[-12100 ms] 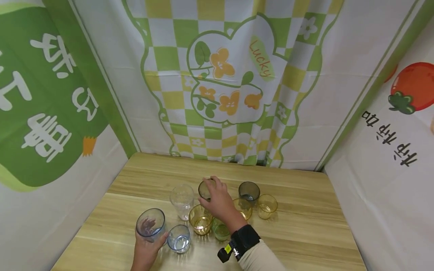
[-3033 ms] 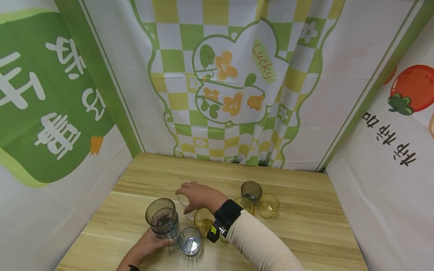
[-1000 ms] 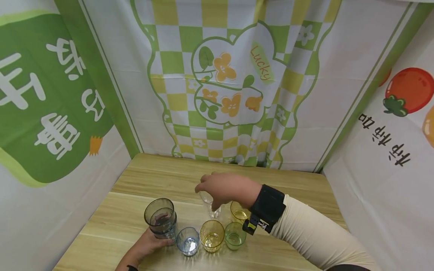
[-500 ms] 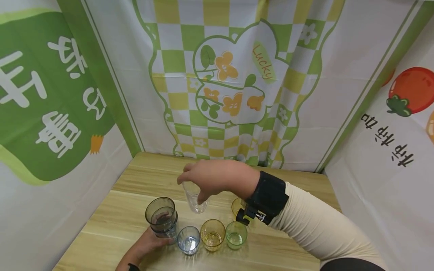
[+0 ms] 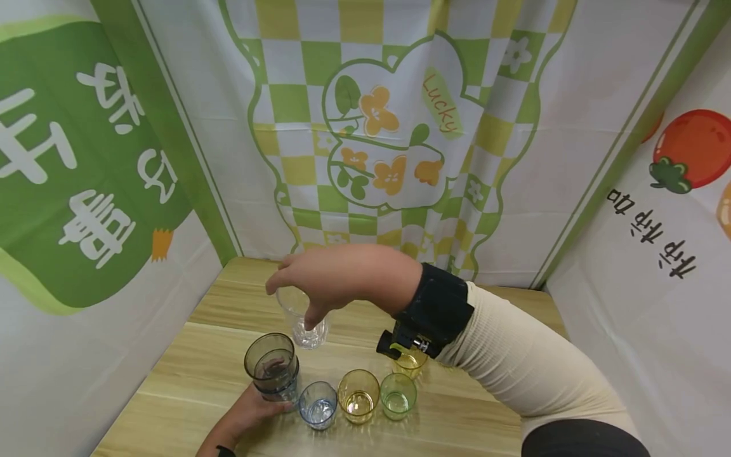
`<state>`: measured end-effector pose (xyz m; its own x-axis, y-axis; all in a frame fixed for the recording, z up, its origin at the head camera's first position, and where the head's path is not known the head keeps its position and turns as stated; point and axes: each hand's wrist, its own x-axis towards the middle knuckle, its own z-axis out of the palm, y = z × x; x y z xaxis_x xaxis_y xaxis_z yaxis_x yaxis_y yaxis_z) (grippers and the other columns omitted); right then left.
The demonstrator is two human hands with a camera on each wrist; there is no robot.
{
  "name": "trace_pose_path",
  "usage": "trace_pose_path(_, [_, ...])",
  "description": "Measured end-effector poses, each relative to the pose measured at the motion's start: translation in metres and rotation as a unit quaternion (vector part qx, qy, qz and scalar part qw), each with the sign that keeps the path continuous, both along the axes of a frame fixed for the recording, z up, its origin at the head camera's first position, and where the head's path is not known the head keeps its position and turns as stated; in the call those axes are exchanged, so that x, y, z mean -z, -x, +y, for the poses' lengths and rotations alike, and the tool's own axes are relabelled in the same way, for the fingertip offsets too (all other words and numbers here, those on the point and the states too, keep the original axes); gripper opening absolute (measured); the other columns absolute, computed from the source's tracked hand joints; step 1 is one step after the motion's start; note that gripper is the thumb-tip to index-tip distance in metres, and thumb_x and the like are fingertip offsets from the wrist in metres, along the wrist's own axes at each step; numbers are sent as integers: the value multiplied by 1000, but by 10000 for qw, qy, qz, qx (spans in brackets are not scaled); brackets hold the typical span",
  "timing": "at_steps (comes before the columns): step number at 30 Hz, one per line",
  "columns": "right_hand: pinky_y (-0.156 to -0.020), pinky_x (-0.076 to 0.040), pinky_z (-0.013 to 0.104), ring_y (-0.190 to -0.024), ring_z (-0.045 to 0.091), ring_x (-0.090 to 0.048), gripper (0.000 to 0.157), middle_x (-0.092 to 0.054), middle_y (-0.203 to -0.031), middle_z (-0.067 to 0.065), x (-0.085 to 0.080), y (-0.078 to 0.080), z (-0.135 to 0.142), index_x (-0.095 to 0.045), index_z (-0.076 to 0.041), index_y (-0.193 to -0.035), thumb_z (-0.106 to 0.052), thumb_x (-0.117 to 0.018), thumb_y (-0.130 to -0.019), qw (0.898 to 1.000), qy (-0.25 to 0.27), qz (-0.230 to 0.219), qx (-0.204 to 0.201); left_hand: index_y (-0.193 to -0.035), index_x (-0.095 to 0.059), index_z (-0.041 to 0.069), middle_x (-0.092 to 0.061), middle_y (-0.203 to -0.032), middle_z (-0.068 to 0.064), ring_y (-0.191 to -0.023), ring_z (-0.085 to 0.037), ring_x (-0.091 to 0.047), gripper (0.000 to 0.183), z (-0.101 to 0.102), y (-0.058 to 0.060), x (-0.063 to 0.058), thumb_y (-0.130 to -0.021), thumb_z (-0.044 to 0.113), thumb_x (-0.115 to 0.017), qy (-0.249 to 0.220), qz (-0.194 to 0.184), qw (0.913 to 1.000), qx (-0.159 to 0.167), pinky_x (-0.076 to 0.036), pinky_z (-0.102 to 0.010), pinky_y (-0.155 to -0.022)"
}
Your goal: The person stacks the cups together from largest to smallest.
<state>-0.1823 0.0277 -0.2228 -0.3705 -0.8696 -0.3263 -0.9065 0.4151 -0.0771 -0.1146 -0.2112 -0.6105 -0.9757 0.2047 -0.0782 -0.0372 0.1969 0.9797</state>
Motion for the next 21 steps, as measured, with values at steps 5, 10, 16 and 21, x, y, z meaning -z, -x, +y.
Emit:
trace_pose_path(5, [-109, -43, 33, -137, 19, -46, 75, -43, -154, 1, -4, -4, -15, -44, -24, -152, -39, -79, -88, 9998, 42, 49, -180, -152, -30, 3, -51, -148, -22, -138, -42, -46, 96, -1, 0, 0, -75, 9, -88, 153, 128, 9998, 56, -24, -60, -117])
trace_pose_path(10, [-107, -43, 31, -133, 18, -49, 74, -46, -151, 0, -3, -6, -28, -46, -24, -151, -40, -80, -87, 9986, 147, 140, -479, -152, -29, 3, -50, -148, -23, -137, -43, -45, 97, -1, 0, 0, -76, 10, -87, 204, 214, 9995, 99, -26, -61, -117])
trace_pose_path(16, [-106, -43, 28, -132, 16, -50, 74, -45, -151, -1, 5, -4, -44, -46, -26, -151, -42, -79, -87, 9980, 152, 98, -605, -152, -31, 5, -50, -148, -20, -133, -22, -51, 94, -4, -1, 2, -76, 6, -86, 84, 205, 9997, 86, -33, -31, -113])
trace_pose_path(21, [-111, -40, 28, -138, 16, -44, 74, -43, -154, 0, 16, -3, -54, -45, -26, -152, -41, -79, -87, 9980, 62, 16, -622, -150, -34, 4, -51, -146, -20, -129, -14, -52, 90, -4, -3, 2, -77, 6, -85, -40, 118, 9999, 89, -34, -21, -107])
